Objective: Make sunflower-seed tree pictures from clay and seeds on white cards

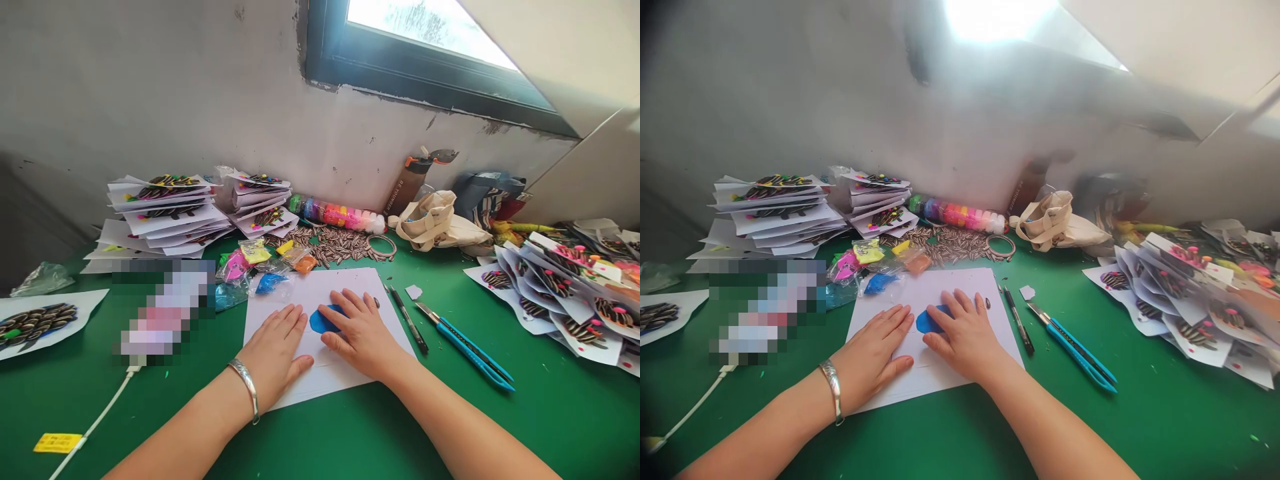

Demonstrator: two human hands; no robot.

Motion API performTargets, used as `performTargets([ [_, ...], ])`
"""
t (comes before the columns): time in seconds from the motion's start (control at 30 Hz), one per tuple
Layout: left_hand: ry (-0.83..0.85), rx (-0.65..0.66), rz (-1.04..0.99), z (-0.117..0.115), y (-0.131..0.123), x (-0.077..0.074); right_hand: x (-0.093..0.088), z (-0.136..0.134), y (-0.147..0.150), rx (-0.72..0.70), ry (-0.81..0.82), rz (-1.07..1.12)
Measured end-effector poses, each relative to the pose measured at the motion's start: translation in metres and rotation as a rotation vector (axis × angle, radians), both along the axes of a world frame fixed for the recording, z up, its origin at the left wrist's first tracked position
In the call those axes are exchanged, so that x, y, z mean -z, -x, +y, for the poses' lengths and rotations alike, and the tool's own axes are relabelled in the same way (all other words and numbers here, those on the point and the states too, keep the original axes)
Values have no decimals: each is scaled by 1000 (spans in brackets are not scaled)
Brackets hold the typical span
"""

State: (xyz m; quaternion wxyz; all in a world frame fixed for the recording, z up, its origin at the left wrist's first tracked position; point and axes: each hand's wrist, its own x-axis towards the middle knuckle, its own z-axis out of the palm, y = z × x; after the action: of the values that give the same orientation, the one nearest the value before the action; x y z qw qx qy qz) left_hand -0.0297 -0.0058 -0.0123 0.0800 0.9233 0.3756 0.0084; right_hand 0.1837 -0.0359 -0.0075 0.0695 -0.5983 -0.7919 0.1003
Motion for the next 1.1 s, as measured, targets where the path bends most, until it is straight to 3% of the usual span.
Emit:
performTargets([
  [0.3, 31, -13, 63, -1, -4, -6, 3, 2, 0, -14, 23, 7],
  [0.6, 5, -8, -76, 0, 1, 7, 2, 2, 0, -17, 36, 9],
  [0.9, 33, -11, -14, -1, 0, 1, 2, 0, -5, -32, 37, -9],
  [1.1, -26, -15, -96, -1, 2, 14, 1, -12, -8, -95, -32, -44],
])
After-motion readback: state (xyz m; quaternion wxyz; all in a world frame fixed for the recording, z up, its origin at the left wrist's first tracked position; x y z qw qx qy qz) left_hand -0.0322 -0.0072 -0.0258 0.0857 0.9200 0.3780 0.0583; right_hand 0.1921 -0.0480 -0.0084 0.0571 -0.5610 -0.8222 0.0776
